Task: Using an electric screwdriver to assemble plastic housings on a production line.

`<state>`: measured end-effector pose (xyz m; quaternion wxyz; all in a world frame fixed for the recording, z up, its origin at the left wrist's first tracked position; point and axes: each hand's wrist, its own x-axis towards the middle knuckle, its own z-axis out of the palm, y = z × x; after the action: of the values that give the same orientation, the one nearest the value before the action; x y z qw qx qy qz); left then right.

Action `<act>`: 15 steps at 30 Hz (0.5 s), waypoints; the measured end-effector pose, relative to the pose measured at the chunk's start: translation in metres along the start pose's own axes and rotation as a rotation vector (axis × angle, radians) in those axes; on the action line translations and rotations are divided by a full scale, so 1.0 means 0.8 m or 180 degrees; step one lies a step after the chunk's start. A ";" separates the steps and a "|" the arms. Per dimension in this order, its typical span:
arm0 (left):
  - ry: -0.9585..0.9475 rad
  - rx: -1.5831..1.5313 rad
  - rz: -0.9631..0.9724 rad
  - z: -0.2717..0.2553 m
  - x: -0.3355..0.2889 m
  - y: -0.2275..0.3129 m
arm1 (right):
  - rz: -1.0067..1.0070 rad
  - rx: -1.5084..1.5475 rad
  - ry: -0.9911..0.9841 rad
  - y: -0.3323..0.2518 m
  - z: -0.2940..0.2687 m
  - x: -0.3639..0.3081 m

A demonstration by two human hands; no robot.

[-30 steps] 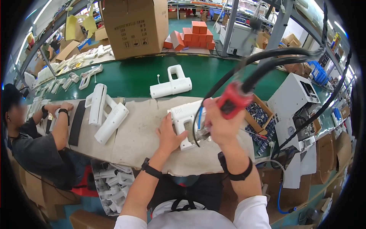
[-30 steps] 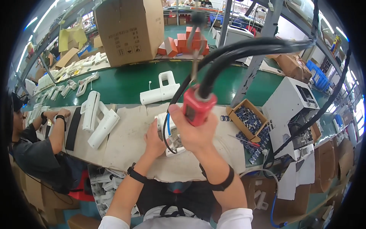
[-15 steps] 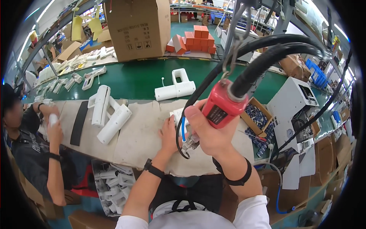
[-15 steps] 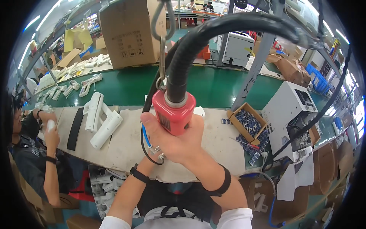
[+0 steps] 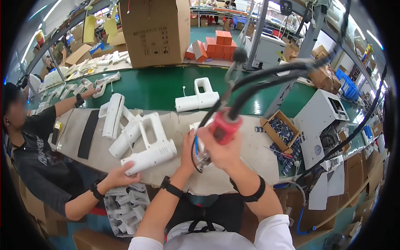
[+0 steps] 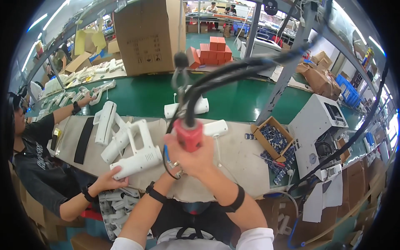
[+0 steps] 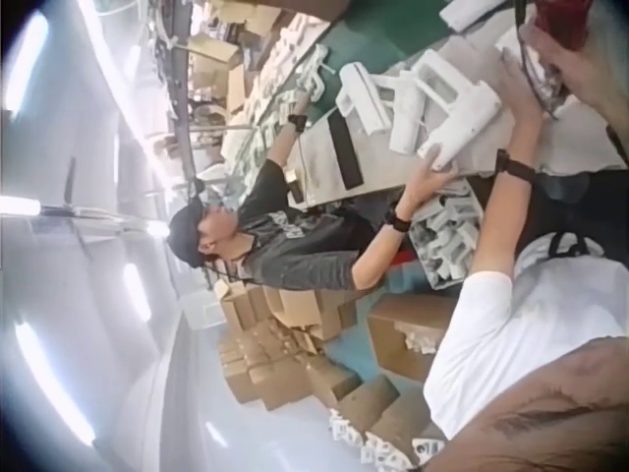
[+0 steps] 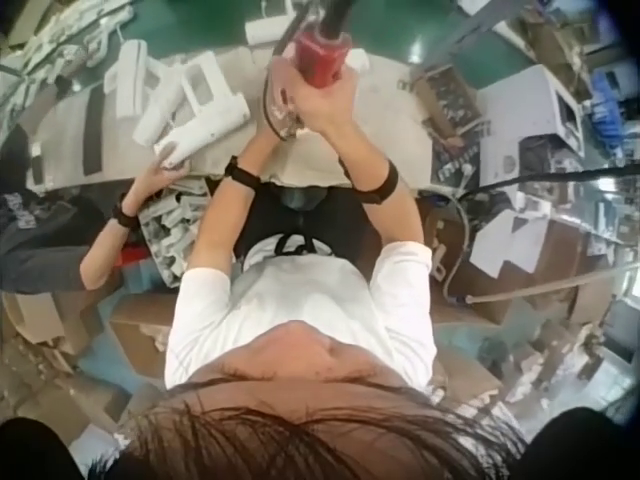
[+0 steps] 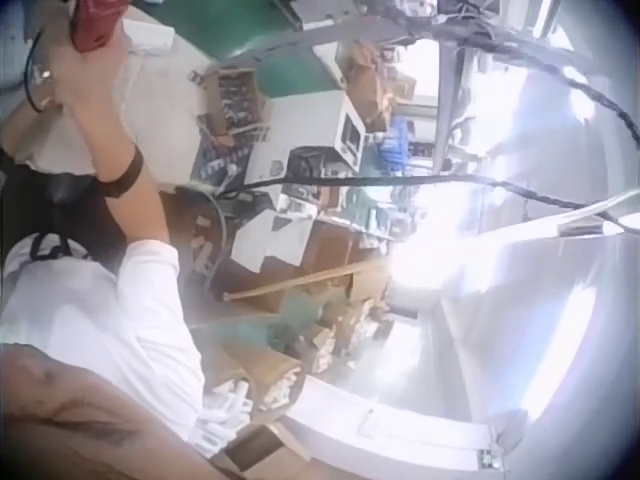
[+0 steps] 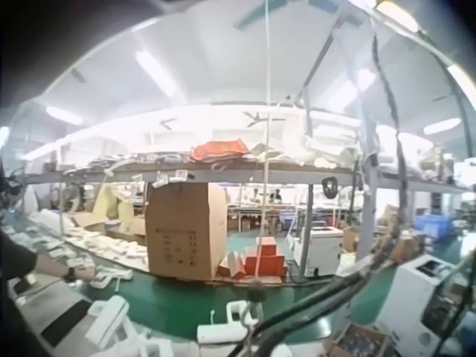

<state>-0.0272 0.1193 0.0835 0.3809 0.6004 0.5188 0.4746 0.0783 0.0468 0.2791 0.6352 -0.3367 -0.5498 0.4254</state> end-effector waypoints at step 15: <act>0.0697 0.0223 -0.0273 -0.071 -0.176 0.150 | 0.1802 -0.0517 0.0099 0.061 -0.094 -0.198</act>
<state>-0.0526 -0.0422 0.1877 0.3207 0.5352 0.5987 0.5022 0.1392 -0.0743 0.1577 0.4706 -0.5328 -0.4565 0.5351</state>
